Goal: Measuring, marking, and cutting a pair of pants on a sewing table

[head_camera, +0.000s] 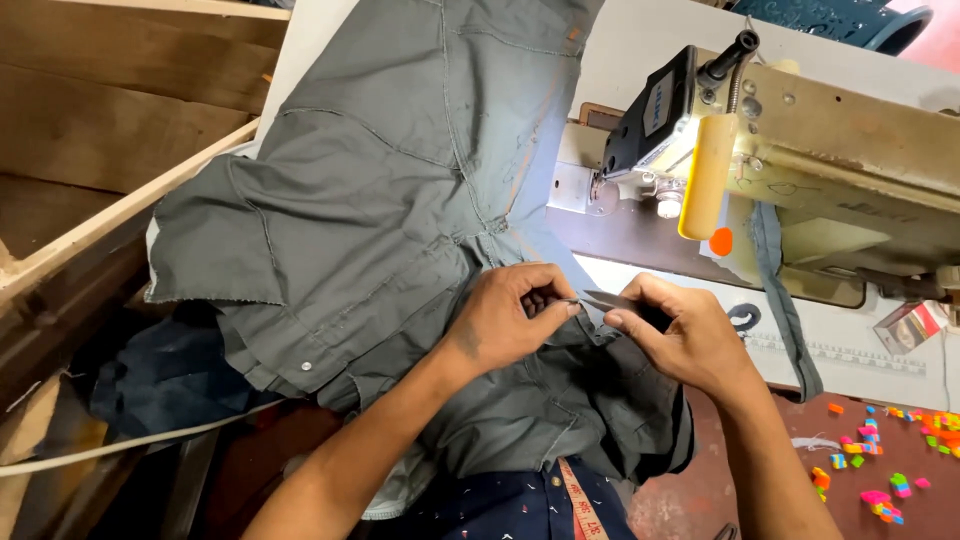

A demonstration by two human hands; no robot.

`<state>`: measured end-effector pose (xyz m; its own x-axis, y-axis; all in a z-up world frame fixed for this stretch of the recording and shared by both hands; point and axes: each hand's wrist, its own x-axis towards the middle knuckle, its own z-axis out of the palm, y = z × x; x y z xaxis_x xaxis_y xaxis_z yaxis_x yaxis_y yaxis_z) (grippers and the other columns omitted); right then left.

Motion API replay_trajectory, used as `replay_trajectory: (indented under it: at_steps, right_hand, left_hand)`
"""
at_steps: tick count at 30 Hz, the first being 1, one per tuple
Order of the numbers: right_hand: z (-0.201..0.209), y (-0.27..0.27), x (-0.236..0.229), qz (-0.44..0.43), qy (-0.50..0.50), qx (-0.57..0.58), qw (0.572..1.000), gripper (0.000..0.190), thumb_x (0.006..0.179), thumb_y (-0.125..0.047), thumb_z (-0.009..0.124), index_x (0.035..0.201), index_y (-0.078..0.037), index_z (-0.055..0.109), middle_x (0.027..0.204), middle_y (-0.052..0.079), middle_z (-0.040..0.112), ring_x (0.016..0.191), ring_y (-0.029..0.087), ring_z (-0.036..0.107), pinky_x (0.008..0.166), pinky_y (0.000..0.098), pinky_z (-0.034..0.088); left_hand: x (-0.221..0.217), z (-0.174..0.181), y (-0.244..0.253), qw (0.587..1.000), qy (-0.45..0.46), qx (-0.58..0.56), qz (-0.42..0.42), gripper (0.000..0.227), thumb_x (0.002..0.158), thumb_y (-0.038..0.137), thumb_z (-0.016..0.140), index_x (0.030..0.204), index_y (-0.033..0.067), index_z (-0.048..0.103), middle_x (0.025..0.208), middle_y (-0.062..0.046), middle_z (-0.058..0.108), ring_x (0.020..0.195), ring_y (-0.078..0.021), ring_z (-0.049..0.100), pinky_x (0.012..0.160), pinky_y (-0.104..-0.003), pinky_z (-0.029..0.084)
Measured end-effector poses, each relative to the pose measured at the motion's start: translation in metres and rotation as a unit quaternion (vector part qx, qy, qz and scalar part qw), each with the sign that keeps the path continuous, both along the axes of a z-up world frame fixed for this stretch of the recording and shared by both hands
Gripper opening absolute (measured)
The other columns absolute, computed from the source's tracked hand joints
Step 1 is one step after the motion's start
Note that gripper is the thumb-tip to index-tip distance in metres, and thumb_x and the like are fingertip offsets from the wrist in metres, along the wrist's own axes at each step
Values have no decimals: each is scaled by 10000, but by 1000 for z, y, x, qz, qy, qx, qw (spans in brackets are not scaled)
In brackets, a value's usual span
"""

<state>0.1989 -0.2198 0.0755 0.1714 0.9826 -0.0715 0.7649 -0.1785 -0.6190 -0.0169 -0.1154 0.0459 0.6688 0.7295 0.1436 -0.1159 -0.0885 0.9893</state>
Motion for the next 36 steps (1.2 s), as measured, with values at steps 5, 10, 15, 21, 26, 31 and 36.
replay_trajectory:
  at_steps: [5,10,15,21,26,31,36]
  right_hand:
    - [2,2,0,16,29,-32,999,238,802,-275,841,798,-144,643,543,95,618,511,243,558,552,356,481]
    - [-4,4,1,40,30,-50,998,216,832,-268,815,828,-129,650,556,127,608,522,265,555,564,389,485]
    - [1,6,-3,51,13,-56,997,194,891,-322,747,799,-172,666,527,121,594,486,289,557,537,376,484]
    - [-7,1,-3,55,4,-27,998,171,918,-267,707,804,-153,653,517,135,591,482,323,569,521,381,478]
    - [-12,-5,-7,69,-86,18,994,194,937,-302,686,825,-166,606,550,153,568,549,392,609,533,400,494]
    - [-39,-11,13,61,-122,67,988,220,973,-356,639,812,-211,598,544,86,589,582,340,654,543,357,513]
    - [-84,5,61,1,-382,179,907,286,1113,-422,543,936,-202,586,680,57,541,698,261,667,617,367,531]
  left_hand:
    - [-2,0,0,1000,-4,-14,-16,97,834,38,704,924,34,739,706,-115,658,620,-158,590,564,-307,508]
    - [-1,0,-1,999,3,-17,-29,103,821,49,713,918,49,748,719,-98,663,642,-141,600,573,-290,513]
    - [0,-1,2,1000,8,-1,-29,114,823,40,710,926,39,758,696,-93,641,614,-147,587,561,-297,507]
    - [-1,0,2,999,14,13,-32,96,828,40,702,904,54,759,689,-85,632,608,-153,577,558,-300,501]
    - [0,-5,1,999,23,18,-32,103,828,43,702,917,42,753,693,-91,634,618,-160,586,567,-306,507]
    - [-1,-5,0,999,28,13,-43,134,862,25,685,971,21,762,713,-111,651,637,-172,582,574,-324,505]
    - [0,-10,1,999,38,-11,-26,199,829,63,757,1024,25,757,748,-93,686,662,-144,601,589,-299,522]
